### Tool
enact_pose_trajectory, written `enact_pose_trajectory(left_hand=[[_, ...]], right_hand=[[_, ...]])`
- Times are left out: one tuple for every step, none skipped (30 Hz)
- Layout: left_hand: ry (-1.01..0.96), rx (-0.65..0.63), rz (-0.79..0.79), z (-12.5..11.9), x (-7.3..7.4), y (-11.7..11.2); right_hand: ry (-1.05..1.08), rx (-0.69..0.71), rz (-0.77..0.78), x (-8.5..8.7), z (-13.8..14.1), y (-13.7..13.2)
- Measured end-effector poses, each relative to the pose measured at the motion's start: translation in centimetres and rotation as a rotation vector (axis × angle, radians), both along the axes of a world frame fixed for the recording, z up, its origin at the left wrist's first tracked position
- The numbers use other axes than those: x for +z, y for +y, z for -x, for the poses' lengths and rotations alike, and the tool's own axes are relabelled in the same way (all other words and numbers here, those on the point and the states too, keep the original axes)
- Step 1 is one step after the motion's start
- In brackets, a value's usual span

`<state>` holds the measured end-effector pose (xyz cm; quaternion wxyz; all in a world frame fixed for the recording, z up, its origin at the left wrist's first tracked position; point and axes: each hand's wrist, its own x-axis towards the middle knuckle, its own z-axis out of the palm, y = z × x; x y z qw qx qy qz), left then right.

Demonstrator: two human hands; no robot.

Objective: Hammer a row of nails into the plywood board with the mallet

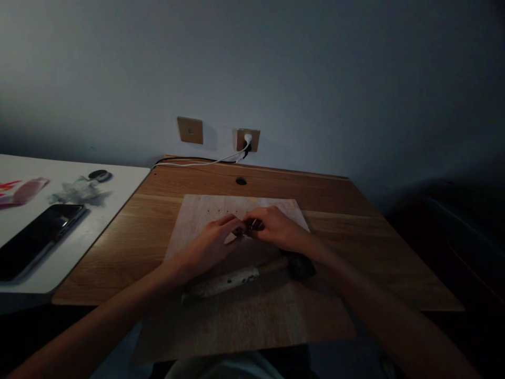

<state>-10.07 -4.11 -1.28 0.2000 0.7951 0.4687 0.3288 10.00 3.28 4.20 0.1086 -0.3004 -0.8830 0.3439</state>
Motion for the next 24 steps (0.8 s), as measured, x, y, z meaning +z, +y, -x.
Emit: enact_pose_trajectory(left_hand=[[0.029, -0.004, 0.017, 0.2, 0.2, 0.0], [0.067, -0.007, 0.045, 0.4, 0.5, 0.0], [0.105, -0.008, 0.078, 0.6, 0.6, 0.0], [0.133, -0.008, 0.106, 0.8, 0.7, 0.0], [0.146, -0.009, 0.125, 1.0, 0.7, 0.1], [0.145, -0.013, 0.135, 1.1, 0.7, 0.2], [0.129, -0.015, 0.136, 1.1, 0.5, 0.2], [0.106, -0.015, 0.132, 1.1, 0.3, 0.3], [0.083, -0.015, 0.125, 1.0, 0.0, 0.3], [0.064, -0.016, 0.119, 0.9, -0.2, 0.4], [0.052, -0.017, 0.115, 0.8, -0.3, 0.5], [0.049, -0.021, 0.111, 0.8, -0.4, 0.5], [0.054, -0.030, 0.108, 0.9, -0.3, 0.5], [0.064, -0.044, 0.107, 1.1, -0.1, 0.5], [0.075, -0.060, 0.108, 1.4, 0.3, 0.4], [0.087, -0.077, 0.109, 1.7, 0.8, 0.3], [0.099, -0.088, 0.113, 2.2, 1.4, 0.0], [0.114, -0.089, 0.127, 2.6, 2.0, -0.5], [0.125, -0.076, 0.143, 3.1, 2.6, -1.0], [0.136, -0.050, 0.164, 3.5, 3.1, -1.7], [0.146, -0.018, 0.188, 3.8, 3.5, -2.6], [0.157, 0.011, 0.211, 4.0, 3.8, -3.5], [0.173, 0.028, 0.239, 4.0, 3.9, -4.4], [0.197, 0.036, 0.273, 4.0, 3.8, -5.4]], right_hand=[[-0.007, 0.015, 0.008, 0.1, -0.2, 0.0], [-0.021, 0.031, 0.007, 0.1, -0.4, 0.0], [-0.036, 0.051, -0.007, -0.1, -0.6, 0.0], [-0.051, 0.071, -0.031, -0.4, -0.7, 0.0], [-0.062, 0.087, -0.061, -0.8, -0.9, 0.0], [-0.070, 0.099, -0.093, -1.2, -0.9, 0.0], [-0.074, 0.103, -0.122, -1.6, -1.0, 0.0], [-0.079, 0.100, -0.143, -1.9, -0.9, 0.0], [-0.083, 0.092, -0.155, -2.1, -0.9, 0.0], [-0.086, 0.086, -0.155, -2.2, -0.8, 0.0], [-0.088, 0.086, -0.142, -2.1, -0.7, 0.0], [-0.087, 0.088, -0.117, -1.8, -0.7, 0.0], [-0.087, 0.086, -0.088, -1.5, -0.8, 0.1], [-0.087, 0.077, -0.064, -1.0, -1.1, 0.1], [-0.087, 0.058, -0.054, -0.5, -1.5, 0.0], [-0.087, 0.032, -0.066, -0.1, -2.0, -0.1], [-0.089, 0.005, -0.096, 0.4, -2.7, -0.5], [-0.095, -0.014, -0.139, 0.7, -3.4, -1.0], [-0.101, -0.019, -0.187, 1.0, -4.2, -1.7], [-0.122, 0.003, -0.224, 1.2, -4.8, -2.6], [-0.152, 0.040, -0.253, 1.2, -5.3, -3.7], [-0.185, 0.094, -0.282, 1.1, -5.7, -4.8], [-0.229, 0.149, -0.332, 0.9, -5.8, -5.9], [-0.281, 0.192, -0.402, 0.6, -5.8, -6.9]])
